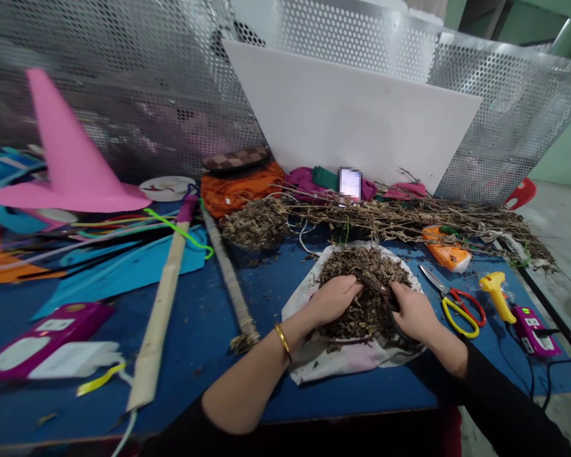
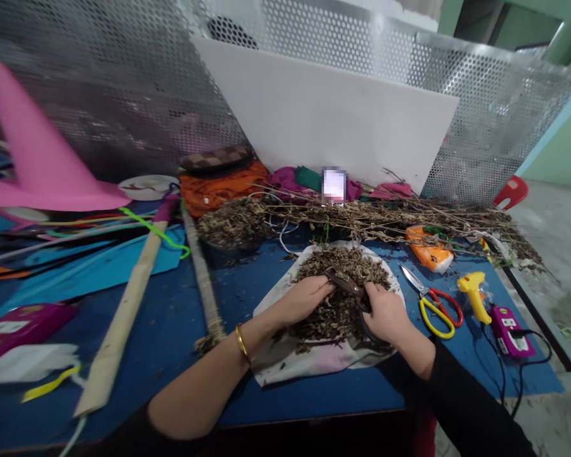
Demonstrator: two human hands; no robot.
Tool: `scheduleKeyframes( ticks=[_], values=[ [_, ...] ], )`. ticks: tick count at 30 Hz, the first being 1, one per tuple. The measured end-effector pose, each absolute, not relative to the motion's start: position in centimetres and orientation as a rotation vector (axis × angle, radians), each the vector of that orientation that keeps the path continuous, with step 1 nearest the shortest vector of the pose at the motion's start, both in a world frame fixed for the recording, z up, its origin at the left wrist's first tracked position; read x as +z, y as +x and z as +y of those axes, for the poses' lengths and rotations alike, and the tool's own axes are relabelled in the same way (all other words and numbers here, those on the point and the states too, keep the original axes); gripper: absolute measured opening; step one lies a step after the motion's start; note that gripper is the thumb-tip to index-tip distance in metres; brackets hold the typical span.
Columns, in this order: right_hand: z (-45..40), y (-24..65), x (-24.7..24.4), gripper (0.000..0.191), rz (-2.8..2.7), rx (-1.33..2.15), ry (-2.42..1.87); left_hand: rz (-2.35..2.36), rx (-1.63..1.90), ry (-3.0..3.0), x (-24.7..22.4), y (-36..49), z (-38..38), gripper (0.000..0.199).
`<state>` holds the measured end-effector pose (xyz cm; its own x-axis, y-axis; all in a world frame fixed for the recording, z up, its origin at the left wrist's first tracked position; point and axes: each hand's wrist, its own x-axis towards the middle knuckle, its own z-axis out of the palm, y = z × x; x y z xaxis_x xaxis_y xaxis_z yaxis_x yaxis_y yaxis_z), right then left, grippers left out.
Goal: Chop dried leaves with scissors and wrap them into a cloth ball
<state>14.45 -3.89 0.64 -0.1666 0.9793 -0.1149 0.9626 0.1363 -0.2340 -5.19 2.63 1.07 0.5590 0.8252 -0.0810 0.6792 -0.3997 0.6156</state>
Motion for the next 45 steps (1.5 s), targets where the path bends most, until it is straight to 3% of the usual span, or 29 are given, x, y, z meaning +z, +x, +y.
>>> scheduleKeyframes(
  ticks=[17, 24, 39, 45],
  values=[
    [-3.4, 15.6, 0.3, 0.022, -2.167, 0.532, -1.869, 1.159, 0.427, 2.133, 1.7, -5.8, 3.0, 0.030],
    [-3.8, 15.4, 1.0, 0.037, -2.147, 0.554, -1.766, 1.061, 0.614, 2.010, 1.9, -6.4, 3.3, 0.027],
    [-3.9, 14.8, 0.8, 0.027, -2.235, 0.540, -1.856, 1.125, 0.410, 2.027, 1.4, -5.4, 2.5, 0.034],
    [-3.9, 14.7, 0.9, 0.025, -2.164, 0.541, -1.866, 1.483, 0.271, 2.260, 2.6, -5.1, 1.4, 0.030]
  ],
)
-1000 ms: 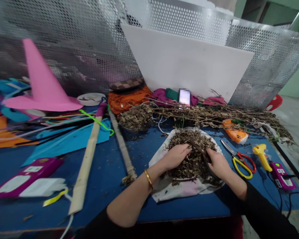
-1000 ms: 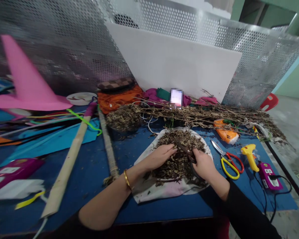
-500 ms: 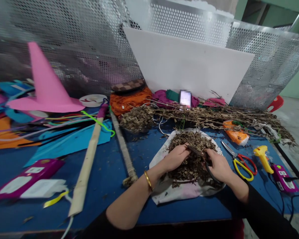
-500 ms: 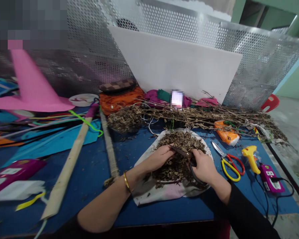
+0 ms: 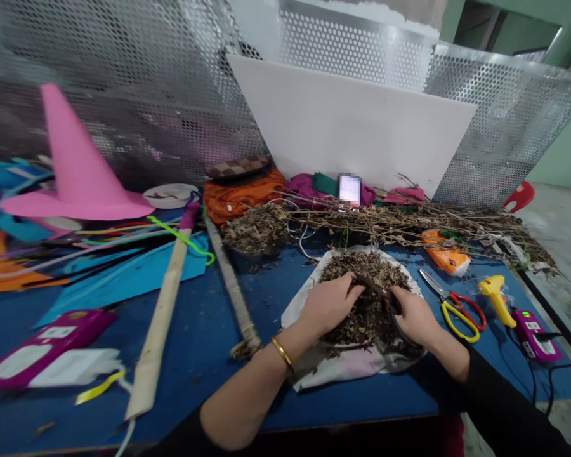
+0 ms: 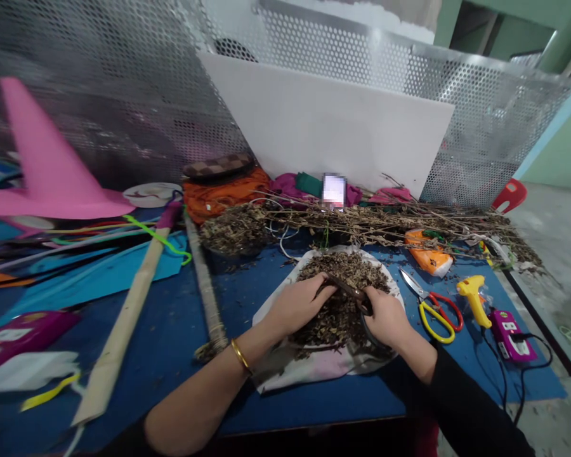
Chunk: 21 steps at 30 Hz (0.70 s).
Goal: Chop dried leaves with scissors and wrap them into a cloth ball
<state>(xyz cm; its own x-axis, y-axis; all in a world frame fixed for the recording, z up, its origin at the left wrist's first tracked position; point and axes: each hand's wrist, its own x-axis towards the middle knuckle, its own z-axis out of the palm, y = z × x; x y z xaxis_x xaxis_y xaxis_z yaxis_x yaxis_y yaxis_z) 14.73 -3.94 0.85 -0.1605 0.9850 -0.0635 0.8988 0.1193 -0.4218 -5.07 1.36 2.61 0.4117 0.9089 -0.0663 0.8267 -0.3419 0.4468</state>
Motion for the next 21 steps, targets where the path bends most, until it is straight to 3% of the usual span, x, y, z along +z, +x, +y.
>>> scheduleKeyframes(
  ticks=[4, 9, 21],
  values=[
    [-4.0, 14.8, 0.9, 0.022, -2.155, 0.513, -1.865, 1.552, 0.225, 2.297, 2.8, -4.6, 0.7, 0.031],
    [-4.1, 14.8, 1.1, 0.033, -2.179, 0.484, -1.878, 1.358, 0.278, 2.286, 1.6, -4.8, 1.5, 0.036],
    [-3.7, 14.9, 0.3, 0.023, -2.205, 0.530, -1.911, 1.315, 0.372, 2.250, 0.8, -5.3, 2.6, 0.035]
  ],
)
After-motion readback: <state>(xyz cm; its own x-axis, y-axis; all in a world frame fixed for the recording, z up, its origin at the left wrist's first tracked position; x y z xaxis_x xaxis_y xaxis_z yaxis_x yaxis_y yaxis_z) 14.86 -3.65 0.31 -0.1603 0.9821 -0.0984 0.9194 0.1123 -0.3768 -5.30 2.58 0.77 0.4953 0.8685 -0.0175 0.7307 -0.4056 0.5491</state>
